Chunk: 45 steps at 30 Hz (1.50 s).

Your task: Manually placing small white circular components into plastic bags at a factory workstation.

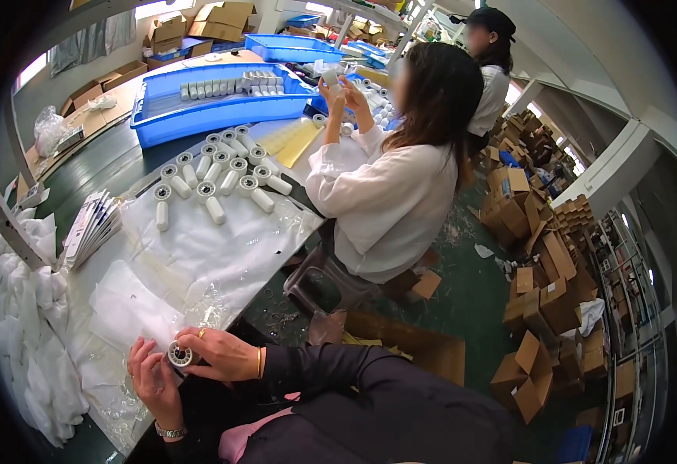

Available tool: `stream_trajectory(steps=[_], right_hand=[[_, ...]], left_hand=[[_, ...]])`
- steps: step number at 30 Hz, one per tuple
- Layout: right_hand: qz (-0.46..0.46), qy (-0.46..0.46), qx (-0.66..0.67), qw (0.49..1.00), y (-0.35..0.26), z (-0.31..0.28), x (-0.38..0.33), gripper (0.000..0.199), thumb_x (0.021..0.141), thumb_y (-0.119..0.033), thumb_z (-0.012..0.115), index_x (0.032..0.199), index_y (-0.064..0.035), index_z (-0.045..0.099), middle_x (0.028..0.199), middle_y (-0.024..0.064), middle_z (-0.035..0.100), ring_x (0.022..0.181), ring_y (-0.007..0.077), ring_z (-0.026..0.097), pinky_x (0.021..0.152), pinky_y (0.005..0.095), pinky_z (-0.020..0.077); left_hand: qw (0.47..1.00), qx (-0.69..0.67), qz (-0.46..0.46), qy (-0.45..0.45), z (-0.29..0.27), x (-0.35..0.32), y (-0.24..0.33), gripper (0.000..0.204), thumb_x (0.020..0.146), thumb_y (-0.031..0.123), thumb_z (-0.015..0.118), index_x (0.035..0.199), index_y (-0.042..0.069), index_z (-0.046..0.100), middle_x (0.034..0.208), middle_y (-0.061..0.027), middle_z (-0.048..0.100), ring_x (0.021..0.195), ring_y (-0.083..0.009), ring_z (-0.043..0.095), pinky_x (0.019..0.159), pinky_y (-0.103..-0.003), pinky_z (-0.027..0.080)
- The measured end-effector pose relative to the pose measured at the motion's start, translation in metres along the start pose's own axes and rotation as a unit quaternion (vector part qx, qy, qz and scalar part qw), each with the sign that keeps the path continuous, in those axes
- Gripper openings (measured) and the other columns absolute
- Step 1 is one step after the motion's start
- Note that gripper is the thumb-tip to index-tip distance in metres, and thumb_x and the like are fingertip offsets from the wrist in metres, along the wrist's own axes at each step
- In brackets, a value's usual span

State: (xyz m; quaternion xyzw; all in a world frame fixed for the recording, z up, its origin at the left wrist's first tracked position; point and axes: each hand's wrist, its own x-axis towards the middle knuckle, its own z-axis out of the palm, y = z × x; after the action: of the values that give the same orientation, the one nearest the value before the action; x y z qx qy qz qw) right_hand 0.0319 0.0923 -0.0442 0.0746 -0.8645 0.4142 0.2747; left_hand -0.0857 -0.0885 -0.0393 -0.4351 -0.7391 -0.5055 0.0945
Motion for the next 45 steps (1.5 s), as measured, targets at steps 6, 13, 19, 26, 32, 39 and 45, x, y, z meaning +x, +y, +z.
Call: stream_trajectory(steps=[6, 13, 19, 26, 32, 39, 45], right_hand=[[0.004, 0.041, 0.038, 0.998, 0.013, 0.011, -0.009, 0.055, 0.088, -0.019, 0.086, 0.13, -0.0033, 0.054, 0.126, 0.0204, 0.065, 0.112, 0.0424, 0.067, 0.097, 0.0459, 0.0542], [-0.032, 0.074, 0.034, 0.996, 0.022, 0.015, -0.014, 0.055, 0.086, -0.021, 0.089, 0.129, -0.0049, 0.058, 0.125, 0.0187, 0.069, 0.111, 0.0396, 0.071, 0.096, 0.0458, 0.0564], [-0.041, 0.085, 0.035, 0.995, 0.021, 0.015, -0.011, 0.054, 0.087, -0.021, 0.089, 0.128, -0.0043, 0.06, 0.125, 0.019, 0.069, 0.11, 0.0394, 0.071, 0.096, 0.0455, 0.0566], [-0.057, 0.088, 0.022, 0.994, 0.022, 0.016, -0.011, 0.057, 0.084, -0.018, 0.093, 0.129, -0.0044, 0.06, 0.128, 0.0185, 0.071, 0.109, 0.0365, 0.073, 0.093, 0.0435, 0.0597], [-0.056, 0.093, 0.015, 0.994, 0.023, 0.017, -0.014, 0.056, 0.085, -0.021, 0.091, 0.129, -0.0037, 0.061, 0.127, 0.0187, 0.07, 0.108, 0.0379, 0.072, 0.094, 0.0447, 0.0577], [-0.04, 0.088, 0.01, 0.995, 0.026, 0.017, -0.011, 0.056, 0.085, -0.021, 0.092, 0.129, -0.0035, 0.062, 0.13, 0.018, 0.07, 0.109, 0.0362, 0.073, 0.091, 0.0446, 0.0591], [-0.06, 0.069, 0.007, 0.996, 0.029, 0.012, -0.009, 0.055, 0.087, -0.022, 0.091, 0.129, -0.0031, 0.062, 0.129, 0.0165, 0.07, 0.109, 0.0339, 0.073, 0.091, 0.0456, 0.0582]], left_hand=[[1.0, 0.021, 0.005, -0.004, -0.002, -0.003, 0.0, 0.007, 0.096, -0.004, 0.068, 0.102, -0.001, 0.067, 0.129, -0.0165, 0.072, 0.138, -0.0426, 0.06, 0.114, -0.052, 0.046], [1.0, 0.025, 0.004, -0.006, 0.0, -0.003, 0.0, 0.008, 0.096, -0.004, 0.068, 0.103, -0.001, 0.067, 0.13, -0.0168, 0.072, 0.138, -0.043, 0.059, 0.115, -0.053, 0.045], [0.999, 0.032, 0.003, -0.007, -0.001, -0.001, 0.001, 0.008, 0.096, -0.004, 0.068, 0.103, -0.001, 0.067, 0.13, -0.0168, 0.072, 0.138, -0.0433, 0.059, 0.115, -0.054, 0.045], [0.999, 0.041, 0.005, -0.002, -0.001, 0.0, 0.003, 0.007, 0.097, -0.004, 0.068, 0.103, -0.001, 0.067, 0.129, -0.0171, 0.072, 0.137, -0.0437, 0.06, 0.114, -0.054, 0.045], [0.999, 0.033, 0.001, -0.007, 0.0, -0.002, 0.005, 0.006, 0.097, -0.003, 0.067, 0.103, -0.001, 0.066, 0.128, -0.0173, 0.072, 0.137, -0.044, 0.059, 0.114, -0.054, 0.045], [0.998, 0.06, -0.015, -0.025, -0.002, 0.0, 0.0, 0.008, 0.097, -0.004, 0.067, 0.104, -0.001, 0.066, 0.129, -0.0177, 0.072, 0.137, -0.0447, 0.06, 0.115, -0.056, 0.045], [0.997, 0.077, 0.001, -0.031, 0.001, 0.007, 0.003, 0.01, 0.097, -0.004, 0.066, 0.107, -0.001, 0.066, 0.131, -0.019, 0.071, 0.135, -0.0456, 0.061, 0.115, -0.059, 0.045]])
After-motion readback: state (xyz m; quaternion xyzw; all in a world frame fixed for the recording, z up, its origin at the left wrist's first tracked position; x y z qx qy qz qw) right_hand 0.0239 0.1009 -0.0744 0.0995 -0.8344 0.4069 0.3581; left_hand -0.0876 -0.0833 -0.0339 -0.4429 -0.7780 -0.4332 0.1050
